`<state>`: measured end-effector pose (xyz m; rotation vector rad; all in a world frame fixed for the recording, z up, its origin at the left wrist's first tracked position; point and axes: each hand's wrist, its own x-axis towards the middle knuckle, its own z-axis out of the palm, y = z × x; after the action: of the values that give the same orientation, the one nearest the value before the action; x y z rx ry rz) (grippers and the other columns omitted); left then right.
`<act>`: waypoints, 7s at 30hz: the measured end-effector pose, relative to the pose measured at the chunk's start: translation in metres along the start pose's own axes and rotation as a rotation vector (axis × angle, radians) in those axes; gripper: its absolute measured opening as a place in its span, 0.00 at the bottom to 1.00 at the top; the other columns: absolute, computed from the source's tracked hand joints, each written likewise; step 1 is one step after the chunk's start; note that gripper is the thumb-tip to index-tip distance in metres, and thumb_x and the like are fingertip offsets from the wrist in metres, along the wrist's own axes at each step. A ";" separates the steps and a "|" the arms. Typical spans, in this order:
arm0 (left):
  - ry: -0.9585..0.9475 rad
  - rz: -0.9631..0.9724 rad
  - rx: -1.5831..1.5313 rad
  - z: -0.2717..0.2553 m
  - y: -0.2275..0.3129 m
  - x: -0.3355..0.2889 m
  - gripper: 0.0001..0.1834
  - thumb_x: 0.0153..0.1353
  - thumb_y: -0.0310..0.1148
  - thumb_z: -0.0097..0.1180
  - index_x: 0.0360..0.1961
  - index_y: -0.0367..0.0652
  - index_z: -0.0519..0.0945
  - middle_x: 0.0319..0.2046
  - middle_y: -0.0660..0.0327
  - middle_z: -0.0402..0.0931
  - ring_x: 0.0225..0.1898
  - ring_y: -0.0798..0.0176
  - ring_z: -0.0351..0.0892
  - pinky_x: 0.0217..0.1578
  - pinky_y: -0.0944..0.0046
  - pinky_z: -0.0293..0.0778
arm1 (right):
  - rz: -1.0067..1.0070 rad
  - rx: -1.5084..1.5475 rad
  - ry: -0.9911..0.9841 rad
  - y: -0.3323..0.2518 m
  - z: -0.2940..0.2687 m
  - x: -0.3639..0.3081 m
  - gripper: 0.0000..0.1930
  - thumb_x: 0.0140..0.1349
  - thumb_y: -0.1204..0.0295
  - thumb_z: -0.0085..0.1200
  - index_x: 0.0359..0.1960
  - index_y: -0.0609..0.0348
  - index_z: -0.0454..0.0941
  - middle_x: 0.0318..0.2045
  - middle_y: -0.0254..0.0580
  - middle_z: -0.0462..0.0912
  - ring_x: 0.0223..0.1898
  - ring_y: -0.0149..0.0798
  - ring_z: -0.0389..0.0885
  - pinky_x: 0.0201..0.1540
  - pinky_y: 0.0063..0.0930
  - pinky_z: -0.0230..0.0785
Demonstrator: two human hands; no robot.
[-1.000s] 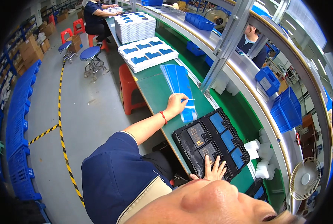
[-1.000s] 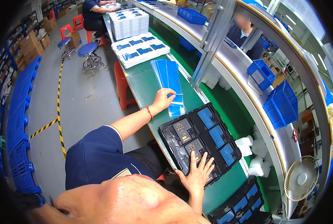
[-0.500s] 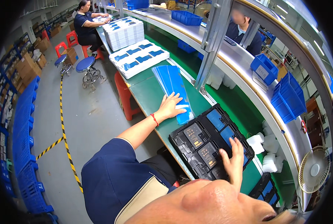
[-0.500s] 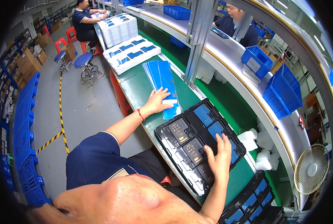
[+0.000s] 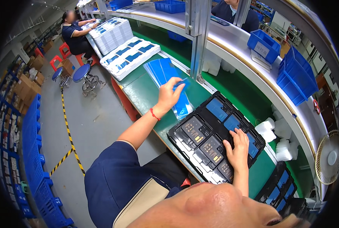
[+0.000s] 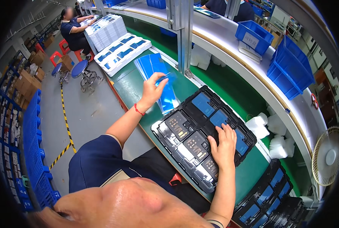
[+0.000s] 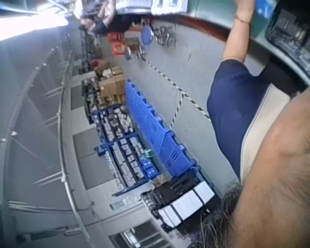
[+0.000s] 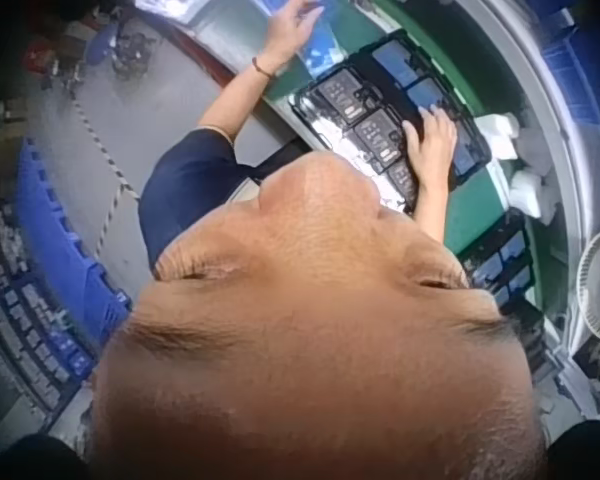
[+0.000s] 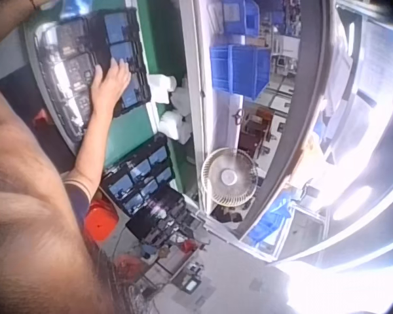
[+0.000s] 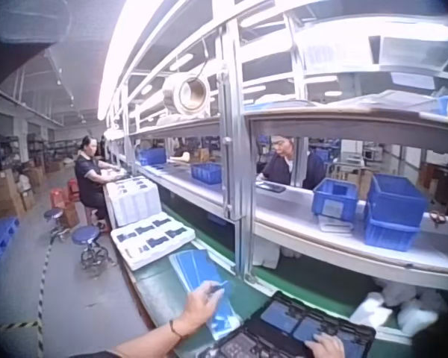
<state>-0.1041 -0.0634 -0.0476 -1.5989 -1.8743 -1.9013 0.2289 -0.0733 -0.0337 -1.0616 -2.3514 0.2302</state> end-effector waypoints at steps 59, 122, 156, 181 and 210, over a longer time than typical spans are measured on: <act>-0.724 -0.054 -0.507 0.103 0.056 -0.025 0.14 0.60 0.20 0.50 0.46 0.35 0.80 0.49 0.52 0.78 0.54 0.62 0.75 0.56 0.64 0.66 | 0.459 1.159 0.757 0.039 -0.015 -0.001 0.25 0.57 0.84 0.55 0.54 0.57 0.60 0.42 0.41 0.75 0.39 0.31 0.76 0.43 0.23 0.70; -0.845 -0.294 -0.614 0.101 0.062 -0.024 0.27 0.58 0.16 0.48 0.60 0.41 0.68 0.52 0.56 0.72 0.31 0.68 0.80 0.22 0.75 0.72 | 1.015 0.830 0.237 -0.018 -0.043 -0.117 0.11 0.54 0.76 0.64 0.20 0.57 0.72 0.09 0.24 0.67 0.09 0.17 0.58 0.10 0.14 0.48; -0.950 -0.249 -0.671 0.097 0.065 -0.025 0.21 0.65 0.26 0.49 0.60 0.41 0.69 0.44 0.62 0.77 0.34 0.76 0.76 0.32 0.76 0.73 | 0.727 -0.147 0.391 -0.038 -0.065 -0.058 0.17 0.52 0.70 0.64 0.42 0.60 0.73 0.14 0.40 0.77 0.17 0.39 0.79 0.23 0.30 0.70; -1.180 -0.111 -0.625 0.096 0.058 -0.025 0.11 0.63 0.33 0.57 0.33 0.33 0.82 0.26 0.68 0.79 0.31 0.78 0.74 0.31 0.77 0.70 | 0.312 0.591 0.443 -0.007 0.008 0.025 0.08 0.50 0.74 0.66 0.33 0.58 0.84 0.31 0.33 0.76 0.35 0.26 0.73 0.35 0.21 0.67; -0.795 0.119 -0.463 0.101 0.060 -0.022 0.14 0.56 0.35 0.62 0.22 0.33 0.80 0.14 0.57 0.74 0.18 0.73 0.69 0.21 0.68 0.64 | 0.750 0.928 0.354 -0.004 0.000 0.023 0.09 0.55 0.73 0.63 0.35 0.62 0.77 0.20 0.35 0.80 0.19 0.23 0.75 0.20 0.15 0.66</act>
<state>0.0058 -0.0174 -0.0437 -2.8700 -1.4835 -1.8950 0.2146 -0.0591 -0.0229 -1.2610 -1.1790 1.1557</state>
